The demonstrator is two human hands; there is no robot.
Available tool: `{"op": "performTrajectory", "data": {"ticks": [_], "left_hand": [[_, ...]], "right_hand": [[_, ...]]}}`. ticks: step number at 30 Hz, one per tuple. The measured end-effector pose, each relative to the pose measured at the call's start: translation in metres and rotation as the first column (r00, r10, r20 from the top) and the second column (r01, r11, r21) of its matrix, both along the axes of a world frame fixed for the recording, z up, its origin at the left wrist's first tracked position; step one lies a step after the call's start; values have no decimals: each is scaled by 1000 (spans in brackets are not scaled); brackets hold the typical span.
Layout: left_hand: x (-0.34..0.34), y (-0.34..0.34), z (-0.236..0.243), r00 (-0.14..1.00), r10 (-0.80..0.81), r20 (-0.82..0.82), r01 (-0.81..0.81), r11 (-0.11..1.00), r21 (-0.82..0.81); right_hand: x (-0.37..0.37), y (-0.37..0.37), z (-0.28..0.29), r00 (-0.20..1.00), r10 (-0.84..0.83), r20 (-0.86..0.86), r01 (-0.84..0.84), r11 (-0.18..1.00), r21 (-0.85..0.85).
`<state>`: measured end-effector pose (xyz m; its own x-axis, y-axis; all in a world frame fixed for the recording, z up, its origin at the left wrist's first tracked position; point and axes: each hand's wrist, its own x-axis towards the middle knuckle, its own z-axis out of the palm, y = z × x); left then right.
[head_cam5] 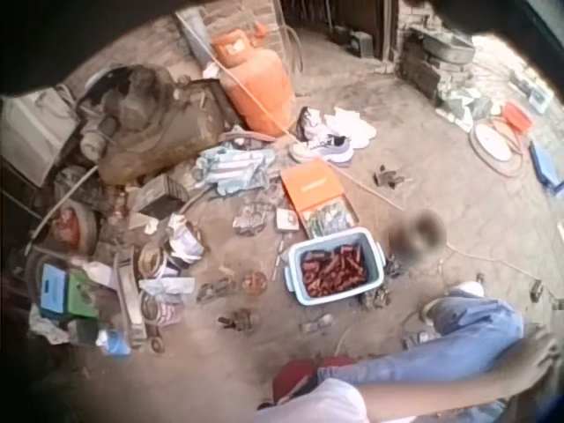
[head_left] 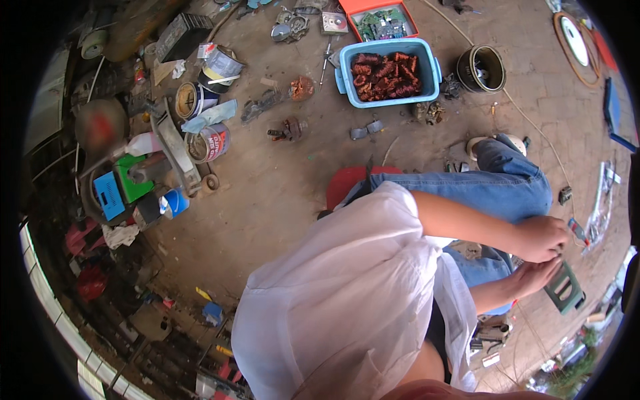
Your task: The person sits on the floor and uses a screwdriver to manipulate a small green circuit board, then uses a hammer to tap a small metal piece on a flat metal plate. The person handles small metal parts and tools throughout the clip.
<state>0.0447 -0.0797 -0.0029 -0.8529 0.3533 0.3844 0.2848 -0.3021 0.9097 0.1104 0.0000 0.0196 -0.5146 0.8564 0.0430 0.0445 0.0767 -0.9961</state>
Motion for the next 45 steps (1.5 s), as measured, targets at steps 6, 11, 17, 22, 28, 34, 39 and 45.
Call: {"op": "performTrajectory", "data": {"ticks": [6, 11, 17, 22, 28, 34, 39, 45], "left_hand": [[44, -67, 9, 990, -138, -21, 140, 982, 126], [38, -144, 18, 995, -78, -66, 82, 994, 68], [39, -172, 34, 997, 27, -78, -11, 979, 201], [50, -175, 58, 999, 16, 28, -24, 955, 294], [41, -125, 65, 984, -178, -27, 180, 965, 189], [13, -59, 53, 902, -424, -85, 417, 904, -93], [-70, -8, 39, 936, -341, -89, 291, 890, -351], [-142, 24, 26, 808, -243, 536, 383, 908, -167]], "right_hand": [[62, -46, 11, 987, 145, -72, -147, 989, -24], [66, -52, 21, 847, 463, -261, -493, 868, -62], [35, -131, 46, 877, 445, -184, -460, 887, -48], [45, -135, 55, 863, 449, -233, -457, 889, 19], [75, -83, 52, 883, 375, -283, -374, 926, 59], [82, -25, 62, 935, 330, 126, -349, 920, 177], [31, 82, 49, 839, 440, 320, -520, 821, 235], [-34, 282, -25, 703, 38, 710, -554, 655, 514]]}}
